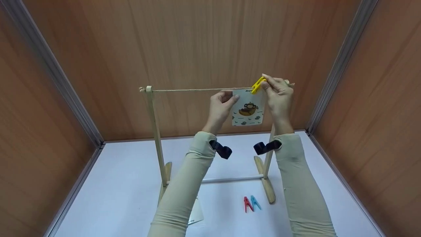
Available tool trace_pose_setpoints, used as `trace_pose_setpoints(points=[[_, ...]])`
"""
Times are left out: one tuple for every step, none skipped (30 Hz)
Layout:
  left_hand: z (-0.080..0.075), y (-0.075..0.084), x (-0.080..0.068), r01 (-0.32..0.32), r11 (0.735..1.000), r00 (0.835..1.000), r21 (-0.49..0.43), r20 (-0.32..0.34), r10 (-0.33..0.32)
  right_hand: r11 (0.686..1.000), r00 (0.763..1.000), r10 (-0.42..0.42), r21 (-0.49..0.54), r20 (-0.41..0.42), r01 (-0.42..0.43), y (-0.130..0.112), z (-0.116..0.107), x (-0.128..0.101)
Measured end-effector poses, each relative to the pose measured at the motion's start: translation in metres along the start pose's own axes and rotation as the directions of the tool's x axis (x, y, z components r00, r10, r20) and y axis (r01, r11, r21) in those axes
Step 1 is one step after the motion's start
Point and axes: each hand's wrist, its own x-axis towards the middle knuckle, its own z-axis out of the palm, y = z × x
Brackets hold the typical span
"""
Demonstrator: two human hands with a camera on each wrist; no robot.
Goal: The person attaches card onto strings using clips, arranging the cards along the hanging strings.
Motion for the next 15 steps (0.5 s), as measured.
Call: trace_pose_setpoints(points=[[0.0002, -0.0001, -0.0001, 0.002, 1.000, 1.000, 0.002, 0.001, -0.002, 1.000, 1.000, 0.001, -0.015, 0.008, -0.001, 0.0000, 0.0000, -0.0003], [0.0003, -0.0003, -0.0001, 0.003, 1.000, 1.000, 0.004, 0.002, -0.003, 1.000, 1.000, 0.004, -0.026, 0.015, -0.004, -0.0002, 0.0001, -0.0008], [0.0003, -0.0004, -0.0002, 0.002, 1.000, 1.000, 0.003, 0.003, -0.002, 0.999, 1.000, 0.004, -0.038, 0.024, -0.004, -0.0003, 0.0002, -0.0010], [0.0004, -0.0005, -0.0003, 0.003, 1.000, 1.000, 0.003, 0.005, -0.003, 0.999, 0.999, 0.005, -0.049, 0.035, -0.003, -0.0004, 0.0003, -0.0014], [0.0005, -0.0007, -0.0004, 0.003, 1.000, 1.000, 0.003, 0.005, -0.003, 0.998, 0.999, 0.004, -0.062, 0.045, -0.002, -0.0006, 0.0003, -0.0017], [0.0007, -0.0006, -0.0005, 0.003, 1.000, 1.000, 0.002, 0.007, -0.003, 0.997, 0.999, 0.005, -0.074, 0.054, -0.001, -0.0010, 0.0003, -0.0021], [0.0008, -0.0008, -0.0006, 0.004, 1.000, 1.000, 0.003, 0.008, -0.004, 0.996, 0.998, 0.006, -0.084, 0.062, -0.001, -0.0013, 0.0002, -0.0025], [0.0010, -0.0008, -0.0007, 0.005, 1.000, 1.000, 0.000, 0.007, -0.005, 0.996, 0.998, 0.004, -0.092, 0.069, 0.002, -0.0017, 0.0002, -0.0029], [0.0014, -0.0007, -0.0007, 0.006, 1.000, 1.000, -0.004, 0.007, -0.006, 0.995, 0.997, -0.001, -0.102, 0.075, 0.009, -0.0016, 0.0001, -0.0028], [0.0019, -0.0006, -0.0007, 0.004, 1.000, 1.000, -0.007, 0.007, -0.004, 0.993, 0.997, -0.007, -0.115, 0.079, 0.016, -0.0015, -0.0002, -0.0030], [0.0023, -0.0006, -0.0008, 0.001, 1.000, 1.000, -0.010, 0.007, -0.001, 0.991, 0.996, -0.013, -0.130, 0.083, 0.023, -0.0015, -0.0005, -0.0030], [0.0026, -0.0004, -0.0009, -0.003, 1.000, 1.000, -0.014, 0.007, 0.003, 0.989, 0.996, -0.019, -0.144, 0.088, 0.032, -0.0013, -0.0009, -0.0031], [0.0030, -0.0006, -0.0008, -0.006, 1.000, 1.000, -0.018, 0.005, 0.006, 0.987, 0.995, -0.027, -0.158, 0.092, 0.042, -0.0012, -0.0013, -0.0030], [0.0034, -0.0006, -0.0007, -0.009, 1.000, 1.000, -0.024, 0.004, 0.009, 0.984, 0.995, -0.034, -0.168, 0.098, 0.051, -0.0011, -0.0018, -0.0031], [0.0038, -0.0008, -0.0007, -0.013, 1.000, 1.000, -0.025, 0.005, 0.013, 0.982, 0.994, -0.039, -0.178, 0.105, 0.057, -0.0010, -0.0023, -0.0031]])
